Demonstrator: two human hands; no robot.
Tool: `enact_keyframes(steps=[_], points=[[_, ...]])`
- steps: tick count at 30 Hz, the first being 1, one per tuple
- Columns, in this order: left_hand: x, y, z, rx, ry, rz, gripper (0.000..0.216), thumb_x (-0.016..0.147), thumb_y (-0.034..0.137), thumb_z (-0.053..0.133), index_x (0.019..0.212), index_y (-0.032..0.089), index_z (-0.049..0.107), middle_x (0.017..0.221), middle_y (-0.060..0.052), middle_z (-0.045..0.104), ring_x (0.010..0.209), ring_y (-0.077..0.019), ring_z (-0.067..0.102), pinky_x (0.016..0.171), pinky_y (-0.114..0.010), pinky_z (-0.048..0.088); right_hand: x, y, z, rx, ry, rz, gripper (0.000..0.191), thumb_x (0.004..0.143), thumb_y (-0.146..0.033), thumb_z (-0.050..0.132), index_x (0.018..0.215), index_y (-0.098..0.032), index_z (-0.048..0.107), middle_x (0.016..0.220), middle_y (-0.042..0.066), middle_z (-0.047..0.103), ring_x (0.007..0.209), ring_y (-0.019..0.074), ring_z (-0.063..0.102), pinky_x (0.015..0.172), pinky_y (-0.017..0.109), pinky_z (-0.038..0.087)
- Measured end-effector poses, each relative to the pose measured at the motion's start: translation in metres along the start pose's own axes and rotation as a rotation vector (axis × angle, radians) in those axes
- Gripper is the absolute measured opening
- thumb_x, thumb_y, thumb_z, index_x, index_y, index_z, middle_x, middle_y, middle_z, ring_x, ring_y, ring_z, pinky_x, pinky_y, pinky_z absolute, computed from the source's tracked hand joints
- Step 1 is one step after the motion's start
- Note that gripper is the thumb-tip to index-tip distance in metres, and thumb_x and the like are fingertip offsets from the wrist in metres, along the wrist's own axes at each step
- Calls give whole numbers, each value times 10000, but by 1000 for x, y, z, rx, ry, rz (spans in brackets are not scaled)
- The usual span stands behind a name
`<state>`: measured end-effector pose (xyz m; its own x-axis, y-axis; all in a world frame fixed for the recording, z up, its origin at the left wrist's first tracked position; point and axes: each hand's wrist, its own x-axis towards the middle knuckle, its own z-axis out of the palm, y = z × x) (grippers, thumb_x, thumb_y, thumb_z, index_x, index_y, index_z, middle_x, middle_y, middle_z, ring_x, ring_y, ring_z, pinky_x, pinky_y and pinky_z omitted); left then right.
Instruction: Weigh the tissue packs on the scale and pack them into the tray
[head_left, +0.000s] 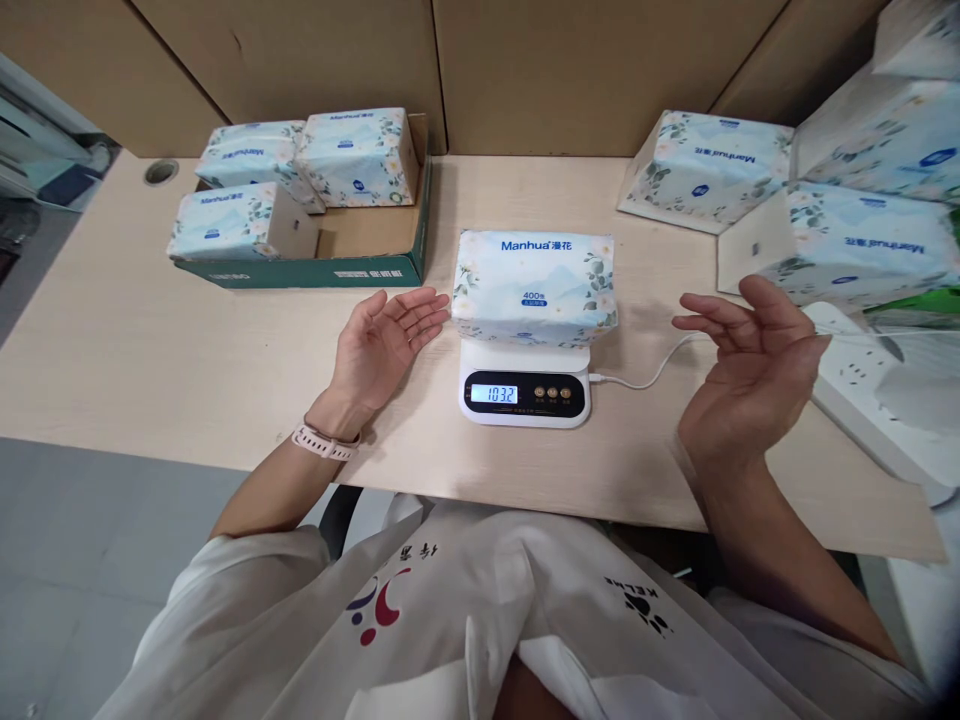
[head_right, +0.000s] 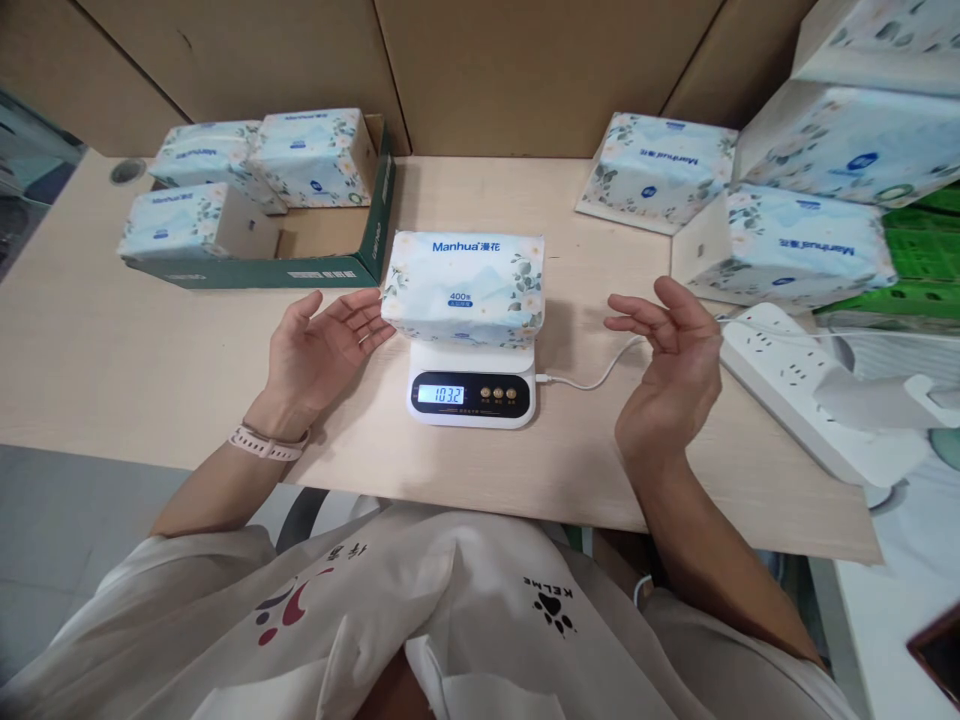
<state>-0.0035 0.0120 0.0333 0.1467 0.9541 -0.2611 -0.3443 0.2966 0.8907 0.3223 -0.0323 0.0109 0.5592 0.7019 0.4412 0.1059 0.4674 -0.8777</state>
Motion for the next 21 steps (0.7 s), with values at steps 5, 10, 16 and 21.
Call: enact_keyframes(steps=[5,10,16,21], points=[[0,0,1,11,10,0,537,944,688,640,1096,204,814,1353,-122,788,1383,-316,681,1232,-455,514,0,-1,0,-42,20,20,517,1032,-543,382,1184,-240,772,1045,49,801,1015,254,795,895,521,625],[1,0,0,-6,1,-1,524,949,673,643,1095,203,822,1346,-118,792,1372,-311,686,1229,-446,518,1,-2,1,-46,11,21,512,1033,-551,399,1185,-230,768,1045,58,801,1001,253,792,909,521,613],[0,0,0,0,6,-2,535,940,687,650,1091,203,822,1342,-122,794,1386,-319,679,1232,-455,518,1,1,1,-17,3,25,490,1034,-532,431,1174,-215,777,1012,58,812,979,247,789,896,499,602],[0,-1,0,12,5,4,548,942,705,636,1095,211,818,1329,-124,796,1395,-327,676,1234,-468,517,-4,7,-7,-83,-107,49,542,1065,-573,405,1280,-225,761,1098,67,837,1098,260,791,1129,580,539]])
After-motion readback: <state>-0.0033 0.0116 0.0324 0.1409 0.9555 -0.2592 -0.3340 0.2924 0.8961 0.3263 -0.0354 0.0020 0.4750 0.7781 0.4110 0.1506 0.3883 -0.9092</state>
